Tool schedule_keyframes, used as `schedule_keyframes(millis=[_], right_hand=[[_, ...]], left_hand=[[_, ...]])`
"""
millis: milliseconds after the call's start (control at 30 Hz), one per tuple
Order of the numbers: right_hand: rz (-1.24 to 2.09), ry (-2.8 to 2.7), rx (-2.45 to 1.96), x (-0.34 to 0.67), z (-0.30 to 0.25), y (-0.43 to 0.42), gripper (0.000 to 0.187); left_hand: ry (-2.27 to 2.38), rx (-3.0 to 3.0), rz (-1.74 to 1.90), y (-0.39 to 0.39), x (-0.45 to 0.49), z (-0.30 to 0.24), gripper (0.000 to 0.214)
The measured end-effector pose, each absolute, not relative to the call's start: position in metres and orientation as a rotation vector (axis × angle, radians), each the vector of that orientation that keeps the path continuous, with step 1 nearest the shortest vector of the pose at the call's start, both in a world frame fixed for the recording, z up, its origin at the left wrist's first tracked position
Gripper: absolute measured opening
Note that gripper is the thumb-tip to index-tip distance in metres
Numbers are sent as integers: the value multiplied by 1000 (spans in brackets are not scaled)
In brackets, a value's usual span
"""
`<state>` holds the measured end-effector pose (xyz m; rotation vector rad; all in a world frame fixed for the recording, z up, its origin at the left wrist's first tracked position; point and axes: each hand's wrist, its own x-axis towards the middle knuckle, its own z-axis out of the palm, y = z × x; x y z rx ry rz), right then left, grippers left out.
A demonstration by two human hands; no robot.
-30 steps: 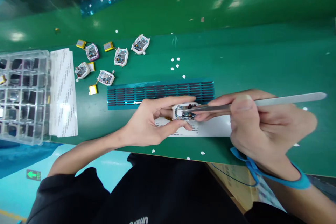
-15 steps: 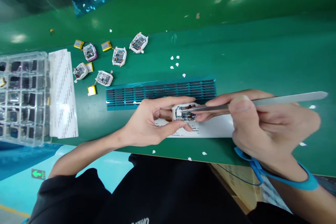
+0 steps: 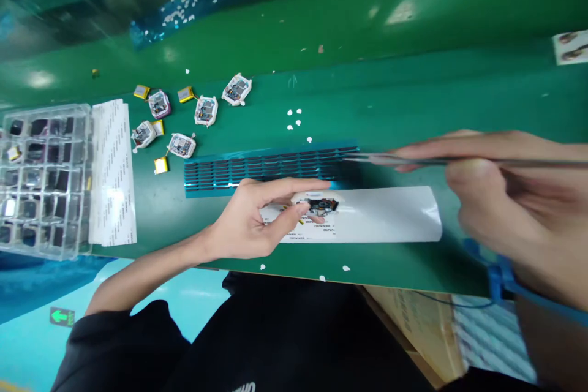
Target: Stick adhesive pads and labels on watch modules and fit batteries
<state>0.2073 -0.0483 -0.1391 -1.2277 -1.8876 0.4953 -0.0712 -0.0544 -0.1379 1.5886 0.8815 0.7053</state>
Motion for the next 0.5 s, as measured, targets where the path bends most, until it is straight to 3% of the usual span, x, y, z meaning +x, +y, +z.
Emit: schedule_keyframes(millis=[233, 500], right_hand=[[670, -2113, -916, 237, -162, 3, 28], [653, -2107, -901, 242, -168, 2, 25]], left_hand=[[751, 2250, 681, -26, -55, -150, 22], [710, 2459, 391, -12, -43, -175, 30]])
